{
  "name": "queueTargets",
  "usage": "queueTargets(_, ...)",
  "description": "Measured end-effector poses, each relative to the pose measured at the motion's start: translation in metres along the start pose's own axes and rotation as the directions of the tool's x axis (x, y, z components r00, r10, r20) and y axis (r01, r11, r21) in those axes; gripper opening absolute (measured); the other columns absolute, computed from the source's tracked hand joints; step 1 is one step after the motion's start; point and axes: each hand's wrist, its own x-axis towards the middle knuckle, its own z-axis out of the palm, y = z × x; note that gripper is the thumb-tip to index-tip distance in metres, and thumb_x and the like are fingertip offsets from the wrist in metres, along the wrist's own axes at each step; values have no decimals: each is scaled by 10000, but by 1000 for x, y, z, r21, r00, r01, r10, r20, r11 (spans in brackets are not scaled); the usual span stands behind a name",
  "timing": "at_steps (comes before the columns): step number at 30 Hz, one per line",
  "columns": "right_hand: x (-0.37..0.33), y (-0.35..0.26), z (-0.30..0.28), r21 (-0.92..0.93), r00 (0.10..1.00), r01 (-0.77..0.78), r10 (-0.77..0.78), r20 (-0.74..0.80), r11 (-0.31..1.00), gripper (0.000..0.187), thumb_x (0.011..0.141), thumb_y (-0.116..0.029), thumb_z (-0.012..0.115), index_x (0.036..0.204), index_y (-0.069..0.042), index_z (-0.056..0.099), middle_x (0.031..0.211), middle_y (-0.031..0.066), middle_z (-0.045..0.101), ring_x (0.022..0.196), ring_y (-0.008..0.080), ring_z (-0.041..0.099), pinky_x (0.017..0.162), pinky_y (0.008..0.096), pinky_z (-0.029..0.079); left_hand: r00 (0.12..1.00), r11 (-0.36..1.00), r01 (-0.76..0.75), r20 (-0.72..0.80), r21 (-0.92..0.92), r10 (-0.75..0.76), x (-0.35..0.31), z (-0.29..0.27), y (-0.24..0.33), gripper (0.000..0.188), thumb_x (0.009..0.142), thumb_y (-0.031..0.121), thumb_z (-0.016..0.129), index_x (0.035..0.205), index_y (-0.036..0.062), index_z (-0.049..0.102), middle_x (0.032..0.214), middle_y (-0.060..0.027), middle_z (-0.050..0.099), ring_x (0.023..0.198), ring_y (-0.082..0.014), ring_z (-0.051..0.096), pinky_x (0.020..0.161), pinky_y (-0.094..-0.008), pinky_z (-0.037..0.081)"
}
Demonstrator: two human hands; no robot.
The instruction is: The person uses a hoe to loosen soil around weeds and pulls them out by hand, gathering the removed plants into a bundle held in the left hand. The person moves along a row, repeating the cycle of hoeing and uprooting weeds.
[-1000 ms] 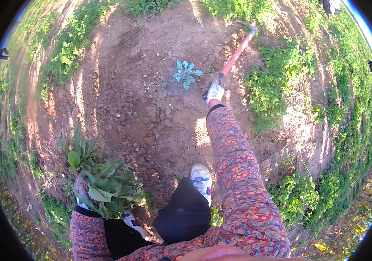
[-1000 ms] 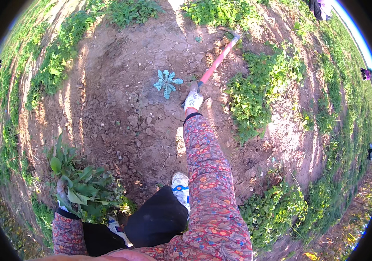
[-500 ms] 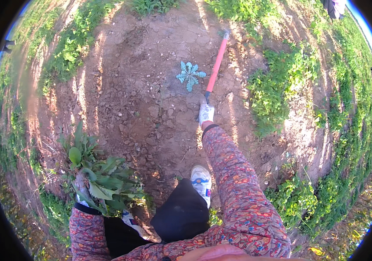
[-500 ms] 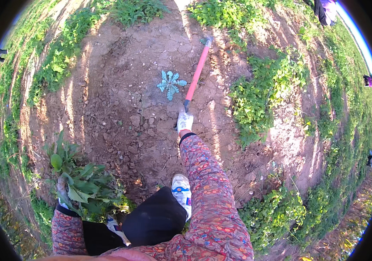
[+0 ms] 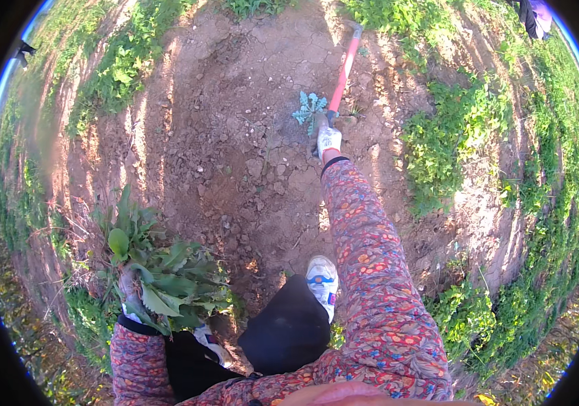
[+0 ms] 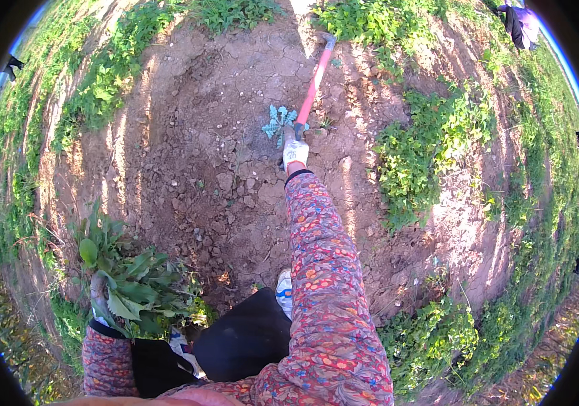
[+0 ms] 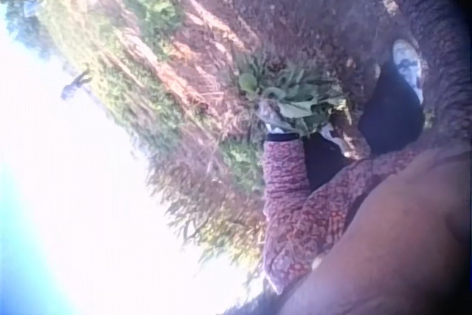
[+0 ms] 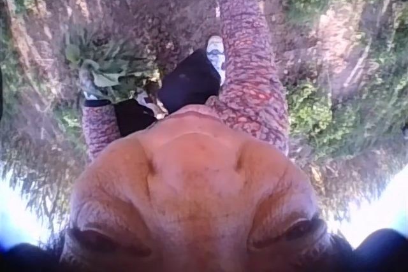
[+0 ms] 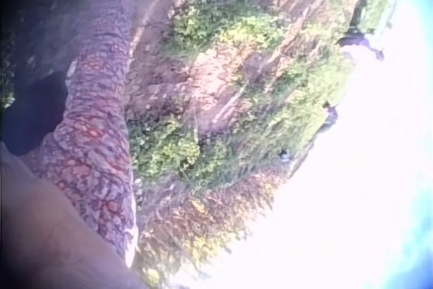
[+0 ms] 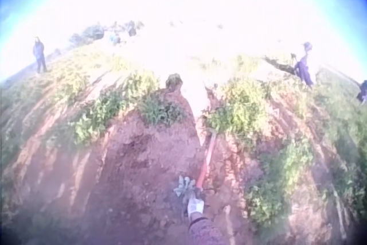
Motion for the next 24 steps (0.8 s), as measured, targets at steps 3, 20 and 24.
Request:
queueTargets(3,25,-35,-27,372,948,-263,166,273,890,504,819,-562,697,669,-98,567,533,34,492,368,170,439,347,319,343,1000,992,9,24,128,-12,5,-6,-17,313,1012,258,461,1184,35,597,1058,-52,614,930,-165,582,840,-302,479)
queueTargets(20,3,16,-39,-196,996,-33,17,-83,980,678,817,-609,672,968,52,669,683,90,600,608,177,539,588,370,455,932,915,-293,-131,277,338,-3,28,10,222,943,143,506,1064,21,647,953,-106,650,825,-212,631,706,-333,514)
queueTargets(24,20,16,-71,-247,994,1,-28,-107,969,786,782,-679,665,886,99,677,705,113,631,620,188,558,590,393,459,998,957,59,-10,-283,-64,8,-2,-33,324,998,318,497,1168,59,593,1044,-45,622,926,-178,603,822,-331,506)
